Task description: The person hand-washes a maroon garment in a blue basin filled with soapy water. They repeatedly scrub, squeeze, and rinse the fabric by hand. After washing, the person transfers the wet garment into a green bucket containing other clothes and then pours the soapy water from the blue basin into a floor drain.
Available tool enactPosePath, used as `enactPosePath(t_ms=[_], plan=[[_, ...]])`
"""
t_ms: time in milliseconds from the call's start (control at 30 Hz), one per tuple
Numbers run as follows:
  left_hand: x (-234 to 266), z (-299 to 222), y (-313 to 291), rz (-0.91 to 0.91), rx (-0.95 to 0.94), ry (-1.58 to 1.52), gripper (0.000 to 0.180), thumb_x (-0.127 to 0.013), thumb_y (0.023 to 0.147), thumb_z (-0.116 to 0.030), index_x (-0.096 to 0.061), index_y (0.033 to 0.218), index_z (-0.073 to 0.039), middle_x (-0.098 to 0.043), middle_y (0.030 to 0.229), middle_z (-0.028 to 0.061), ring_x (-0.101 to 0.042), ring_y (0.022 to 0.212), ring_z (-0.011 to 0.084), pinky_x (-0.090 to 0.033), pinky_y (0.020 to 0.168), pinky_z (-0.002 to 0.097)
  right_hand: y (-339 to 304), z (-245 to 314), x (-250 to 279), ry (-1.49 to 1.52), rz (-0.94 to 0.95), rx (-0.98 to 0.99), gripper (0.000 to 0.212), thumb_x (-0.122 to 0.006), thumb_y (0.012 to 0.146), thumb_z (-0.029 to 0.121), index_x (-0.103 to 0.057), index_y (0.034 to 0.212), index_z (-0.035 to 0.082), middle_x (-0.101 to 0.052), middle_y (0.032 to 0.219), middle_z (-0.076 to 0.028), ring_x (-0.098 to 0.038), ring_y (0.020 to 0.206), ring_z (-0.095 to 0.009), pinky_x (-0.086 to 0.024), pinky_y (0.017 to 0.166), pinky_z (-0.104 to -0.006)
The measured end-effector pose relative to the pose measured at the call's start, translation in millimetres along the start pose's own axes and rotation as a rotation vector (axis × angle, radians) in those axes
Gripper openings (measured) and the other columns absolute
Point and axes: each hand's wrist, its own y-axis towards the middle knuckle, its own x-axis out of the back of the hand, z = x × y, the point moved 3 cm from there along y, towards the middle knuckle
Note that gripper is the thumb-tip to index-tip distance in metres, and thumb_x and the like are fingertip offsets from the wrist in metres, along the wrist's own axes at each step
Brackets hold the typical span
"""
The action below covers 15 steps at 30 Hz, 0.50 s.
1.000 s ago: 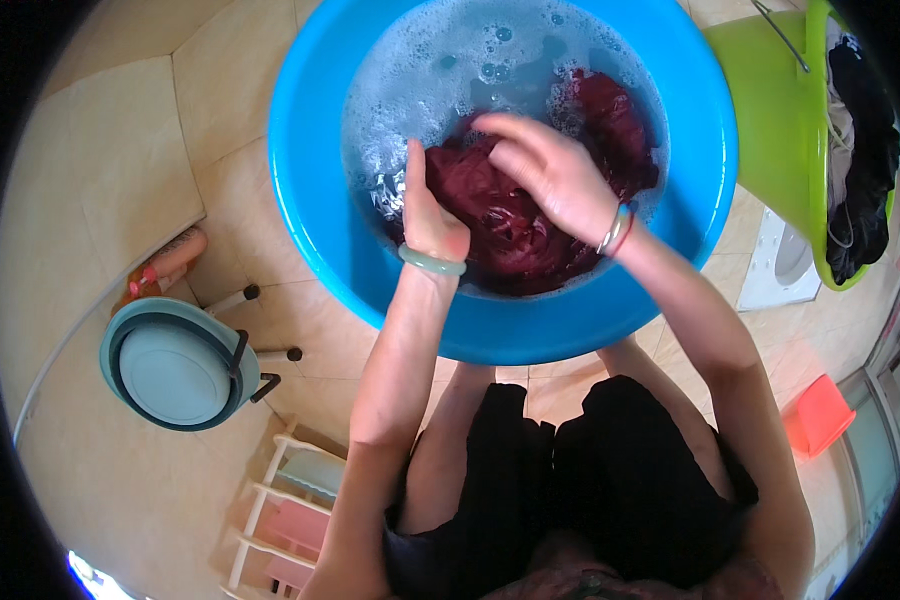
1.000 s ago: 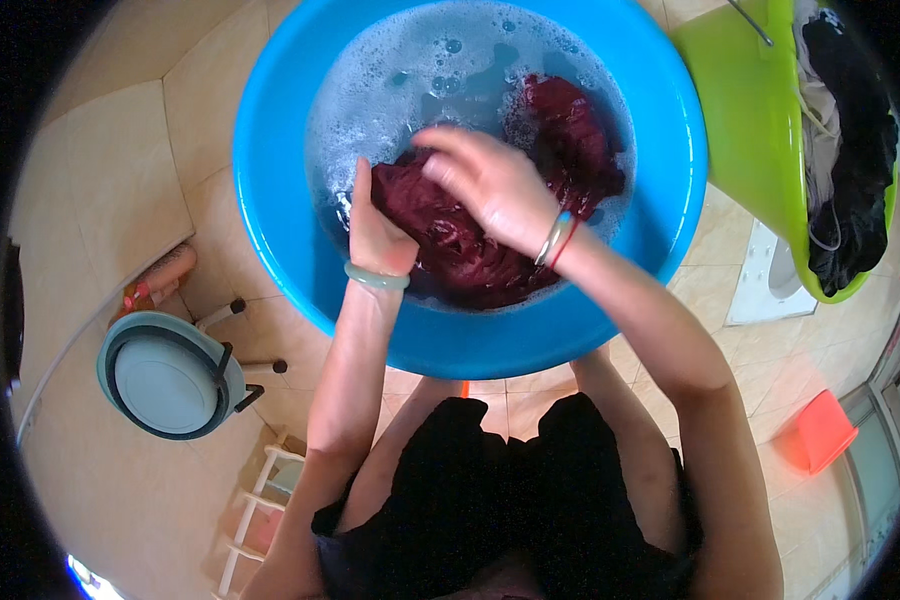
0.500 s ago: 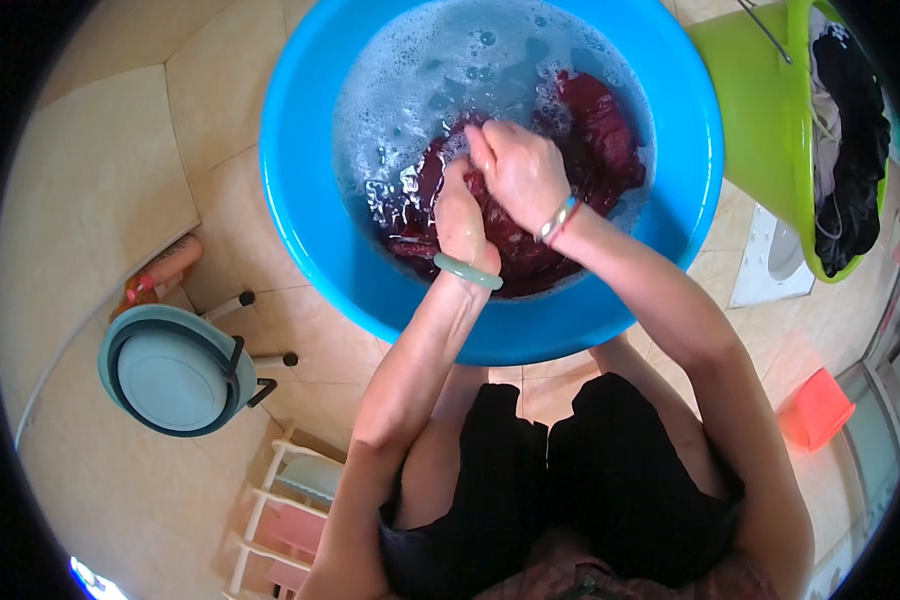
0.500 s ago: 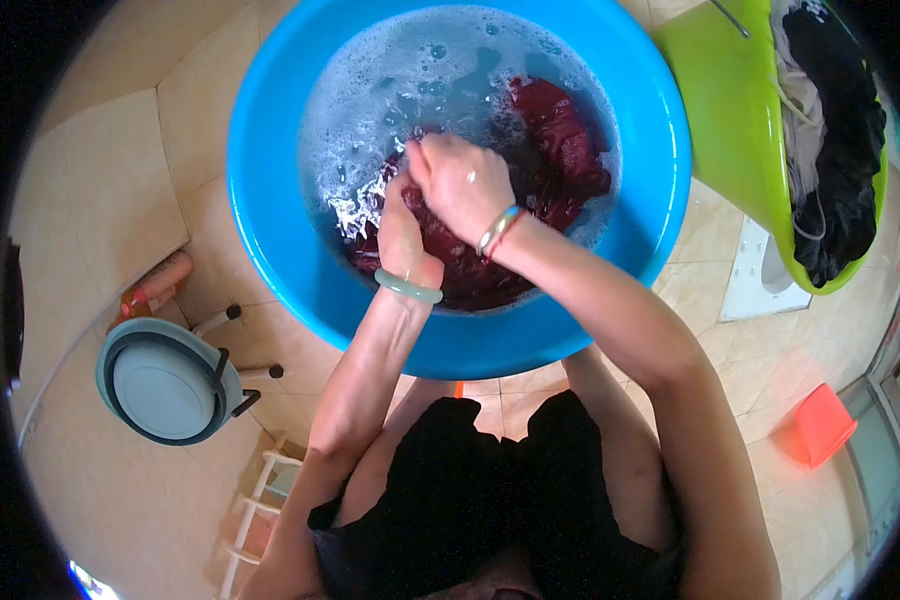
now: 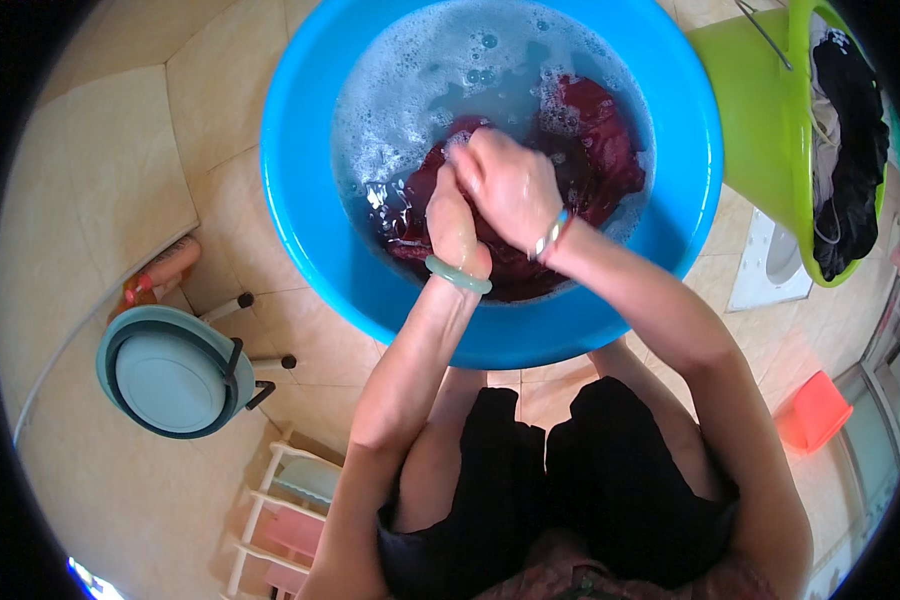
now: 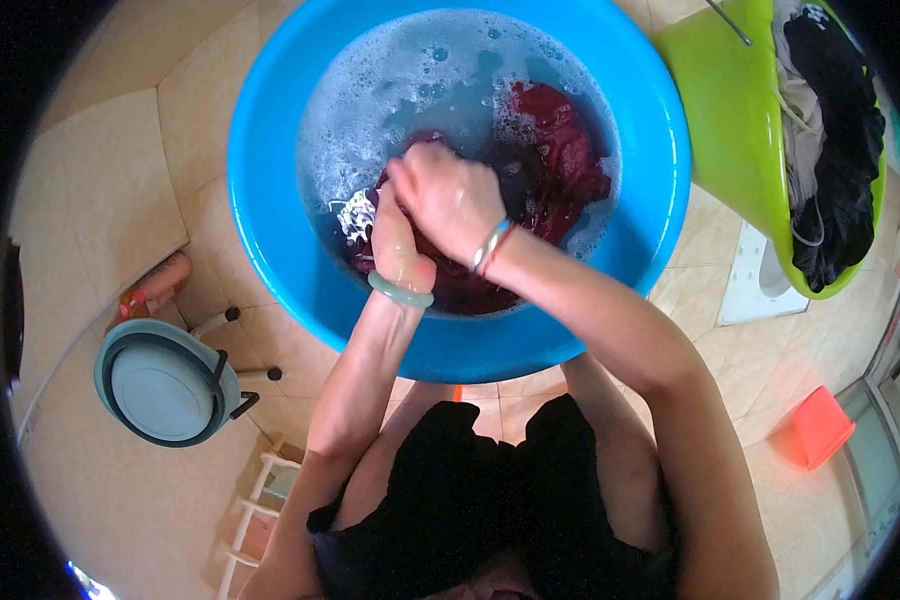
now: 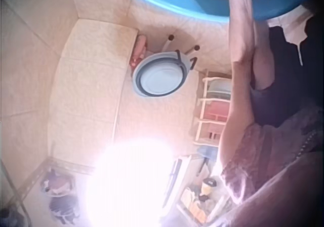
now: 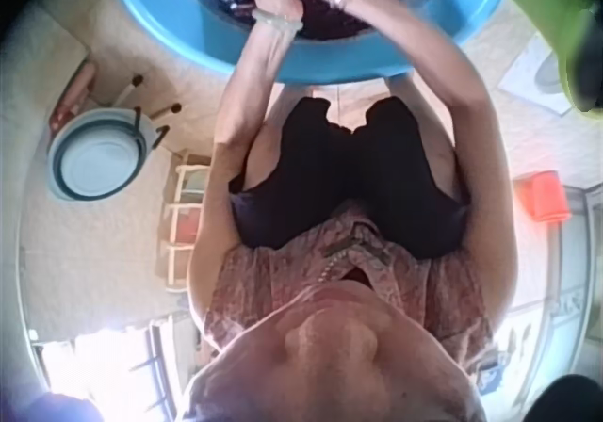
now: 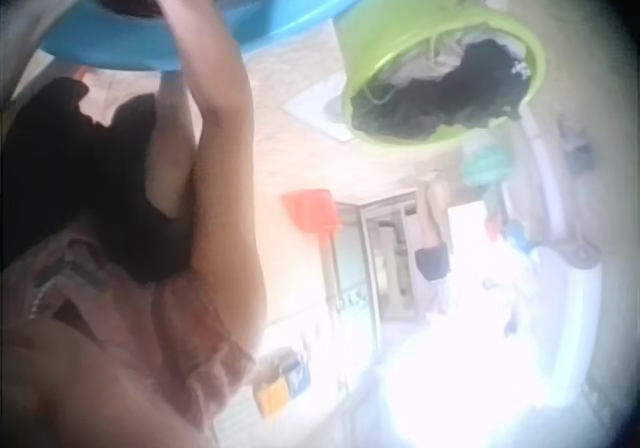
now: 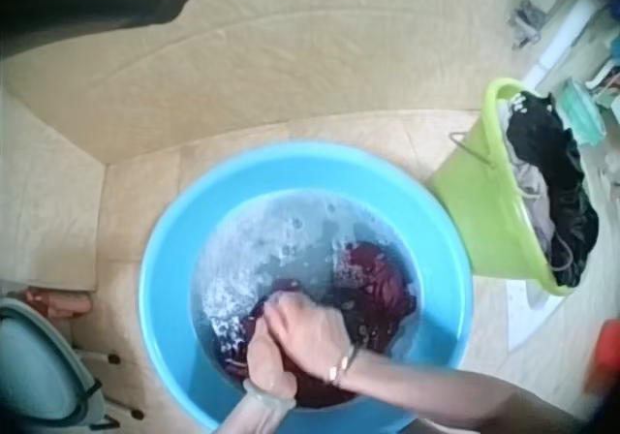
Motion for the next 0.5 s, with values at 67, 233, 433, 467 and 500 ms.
enactPosePath(t_ms=[67,233,433,467,500], plan=[[-12.2,-8.4,-7.9,0.110,-0.046,-0.051,0.027,-0.048,0.097,-0.029,-0.059,0.111,-0.008,-0.063,0.103,0.0039,-0.059,0.095,0.0173,-0.048,0.083,0.0330,-23.1,37.4,10.8,0.066,0.040,0.088,0.022,-0.057,0.089,0.027,-0.053,0.079,0.008,-0.056,0.070,-0.010,-0.063,0.059,-0.028,-0.051,0.051,-0.0386],[-8.5,-22.5,-19.2,-0.030,-0.032,-0.019,0.029,-0.054,0.094,-0.032,-0.060,0.101,-0.005,-0.062,0.093,0.0036,-0.057,0.089,0.0169,-0.048,0.078,0.0327,-14.6,22.5,1.6,0.149,-0.051,0.239,0.022,-0.052,0.092,0.027,-0.051,0.080,0.009,-0.058,0.071,-0.007,-0.064,0.061,-0.026,-0.051,0.050,-0.0387],[-47.1,-33.2,-35.3,-0.164,0.242,-0.275,0.027,-0.056,0.094,-0.033,-0.060,0.105,-0.009,-0.064,0.104,0.0045,-0.061,0.098,0.0207,-0.048,0.091,0.0344,6.5,-94.8,-6.8,0.269,0.061,-0.305,0.028,-0.046,0.097,0.029,-0.058,0.111,0.007,-0.061,0.073,-0.014,-0.064,0.081,-0.036,-0.052,0.070,-0.0436],[-42.8,-34.5,-30.2,-0.056,0.248,-0.331,0.034,-0.051,0.096,-0.036,-0.058,0.112,-0.008,-0.063,0.112,0.0067,-0.060,0.105,0.0226,-0.045,0.096,0.0365,7.7,-95.9,-3.5,0.371,0.053,-0.342,0.030,-0.047,0.097,0.030,-0.057,0.114,0.008,-0.061,0.076,-0.015,-0.064,0.083,-0.036,-0.051,0.073,-0.0428],[-37.6,-35.0,-24.4,0.054,0.253,-0.387,0.040,-0.045,0.098,-0.039,-0.057,0.119,-0.007,-0.062,0.120,0.0088,-0.059,0.111,0.0245,-0.043,0.101,0.0386,1.0,-94.4,1.3,0.470,0.050,-0.397,0.032,-0.048,0.097,0.030,-0.057,0.118,0.008,-0.061,0.079,-0.016,-0.063,0.085,-0.036,-0.051,0.075,-0.0421]])
